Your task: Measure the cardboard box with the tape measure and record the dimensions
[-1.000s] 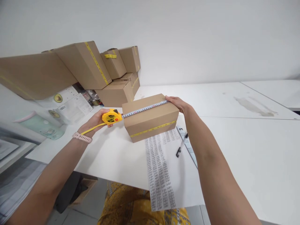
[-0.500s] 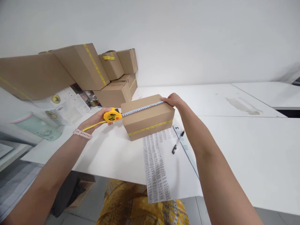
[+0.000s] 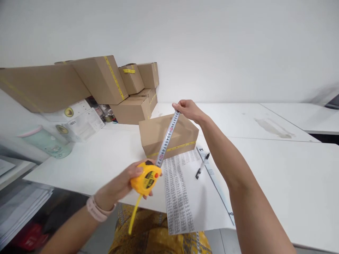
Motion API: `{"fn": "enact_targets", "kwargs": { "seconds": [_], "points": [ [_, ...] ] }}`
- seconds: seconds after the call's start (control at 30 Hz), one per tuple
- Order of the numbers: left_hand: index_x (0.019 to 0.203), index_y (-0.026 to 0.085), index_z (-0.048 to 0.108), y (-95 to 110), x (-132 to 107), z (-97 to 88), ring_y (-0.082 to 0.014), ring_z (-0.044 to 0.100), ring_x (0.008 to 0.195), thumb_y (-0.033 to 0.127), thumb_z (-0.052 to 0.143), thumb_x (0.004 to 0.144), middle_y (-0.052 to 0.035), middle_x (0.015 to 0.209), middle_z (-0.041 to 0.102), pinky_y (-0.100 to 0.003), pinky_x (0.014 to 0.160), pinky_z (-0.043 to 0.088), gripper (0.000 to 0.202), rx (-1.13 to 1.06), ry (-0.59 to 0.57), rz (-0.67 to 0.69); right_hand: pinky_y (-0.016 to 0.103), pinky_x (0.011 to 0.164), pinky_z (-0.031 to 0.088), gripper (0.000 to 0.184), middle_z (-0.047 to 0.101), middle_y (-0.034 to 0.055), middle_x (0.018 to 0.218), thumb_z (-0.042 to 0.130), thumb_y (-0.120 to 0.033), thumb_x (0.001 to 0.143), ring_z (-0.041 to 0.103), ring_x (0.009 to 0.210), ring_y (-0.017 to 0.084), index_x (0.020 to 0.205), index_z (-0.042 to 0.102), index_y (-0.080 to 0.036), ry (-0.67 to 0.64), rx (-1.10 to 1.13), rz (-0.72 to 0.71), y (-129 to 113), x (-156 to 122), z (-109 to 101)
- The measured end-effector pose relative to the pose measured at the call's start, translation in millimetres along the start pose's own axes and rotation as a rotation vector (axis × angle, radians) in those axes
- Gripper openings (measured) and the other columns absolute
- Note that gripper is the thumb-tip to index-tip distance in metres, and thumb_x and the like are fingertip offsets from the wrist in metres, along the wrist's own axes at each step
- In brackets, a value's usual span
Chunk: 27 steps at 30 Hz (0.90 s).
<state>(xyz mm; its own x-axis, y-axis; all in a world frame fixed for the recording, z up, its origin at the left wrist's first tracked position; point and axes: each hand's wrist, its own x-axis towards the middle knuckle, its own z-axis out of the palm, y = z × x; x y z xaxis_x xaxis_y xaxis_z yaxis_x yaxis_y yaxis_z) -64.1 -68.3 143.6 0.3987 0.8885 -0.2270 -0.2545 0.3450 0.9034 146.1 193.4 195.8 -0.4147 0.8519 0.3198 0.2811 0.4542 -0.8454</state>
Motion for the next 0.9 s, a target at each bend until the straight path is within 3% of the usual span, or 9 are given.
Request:
{"fn": "enact_targets", "kwargs": {
  "seconds": [0.07,0.17,0.23,0.33,0.5,0.6,0.67,0.8,0.9],
  "points": [
    [0.103,0.015,0.064,-23,10,17.1,-0.0185,0.070,0.059,0.057,0.074,0.075,-0.0075,0.097,0.067,-0.026,0.047,0.054,0.052,-0.114,0.039,0.048,0.030,0.075,0.048,0.050,0.068,0.0045,0.084,0.057,-0.067,0.091,0.056,0.076,0.015,0.078,0.064,-0.020,-0.029,-0.036,-0.009,5,5,9],
    [0.100,0.013,0.065,-34,30,31.8,-0.0189,0.070,0.059,0.060,0.070,0.077,-0.0065,0.089,0.066,-0.027,0.050,0.055,0.054,-0.201,0.135,0.126,0.037,0.089,0.049,0.053,0.072,0.0117,0.110,0.044,-0.066,0.098,0.064,0.096,0.022,0.098,0.069,-0.019,0.066,-0.205,0.076,20,9,15],
    [0.100,0.013,0.064,-29,42,34.6,-0.0197,0.071,0.059,0.061,0.072,0.074,-0.0058,0.090,0.066,-0.028,0.051,0.055,0.055,-0.237,0.206,0.153,0.043,0.094,0.049,0.054,0.067,0.0174,0.129,0.046,-0.062,0.097,0.063,0.110,0.030,0.116,0.068,-0.017,0.120,-0.385,0.217,32,8,13],
    [0.099,0.014,0.062,-15,53,32.2,-0.0190,0.069,0.056,0.057,0.073,0.073,-0.0058,0.090,0.066,-0.029,0.049,0.054,0.052,-0.278,0.272,0.138,0.047,0.094,0.051,0.068,0.058,0.0189,0.146,0.051,-0.065,0.093,0.061,0.120,0.036,0.143,0.054,-0.020,0.003,-0.529,0.395,47,0,9],
    [0.099,0.013,0.062,-2,60,27.7,-0.0189,0.069,0.055,0.051,0.064,0.085,-0.0074,0.086,0.069,-0.029,0.050,0.054,0.040,-0.314,0.283,0.121,0.052,0.094,0.051,0.078,0.062,0.0209,0.140,0.038,-0.073,0.092,0.063,0.118,0.040,0.146,0.050,-0.018,-0.123,-0.708,0.463,47,-13,13],
    [0.099,0.012,0.063,-2,61,28.4,-0.0184,0.069,0.055,0.051,0.062,0.087,-0.0080,0.087,0.069,-0.029,0.051,0.054,0.041,-0.302,0.271,0.125,0.058,0.098,0.048,0.069,0.061,0.0230,0.140,0.038,-0.063,0.096,0.061,0.121,0.043,0.142,0.055,-0.014,-0.090,-0.855,0.402,36,-18,20],
    [0.099,0.013,0.063,-2,61,29.9,-0.0186,0.069,0.055,0.051,0.063,0.087,-0.0075,0.086,0.068,-0.029,0.050,0.054,0.041,-0.295,0.283,0.126,0.060,0.105,0.044,0.059,0.056,0.0218,0.147,0.036,-0.049,0.099,0.056,0.130,0.041,0.144,0.053,-0.014,-0.024,-0.886,0.259,29,-17,25],
    [0.097,0.013,0.061,-3,63,33.9,-0.0176,0.067,0.054,0.053,0.065,0.085,-0.0067,0.084,0.067,-0.029,0.049,0.053,0.042,-0.280,0.307,0.127,0.048,0.120,0.035,0.056,0.047,0.0118,0.159,0.032,-0.035,0.101,0.043,0.146,0.029,0.151,0.048,-0.016,-0.134,-0.610,-0.022,20,-4,37],
    [0.096,0.014,0.060,-3,66,37.0,-0.0178,0.067,0.054,0.056,0.067,0.083,-0.0059,0.083,0.065,-0.031,0.052,0.055,0.045,-0.261,0.311,0.129,0.047,0.122,0.033,0.057,0.042,0.0063,0.163,0.032,-0.042,0.102,0.042,0.148,0.027,0.153,0.047,-0.022,-0.222,-0.493,-0.004,21,12,49]
  ]
}}
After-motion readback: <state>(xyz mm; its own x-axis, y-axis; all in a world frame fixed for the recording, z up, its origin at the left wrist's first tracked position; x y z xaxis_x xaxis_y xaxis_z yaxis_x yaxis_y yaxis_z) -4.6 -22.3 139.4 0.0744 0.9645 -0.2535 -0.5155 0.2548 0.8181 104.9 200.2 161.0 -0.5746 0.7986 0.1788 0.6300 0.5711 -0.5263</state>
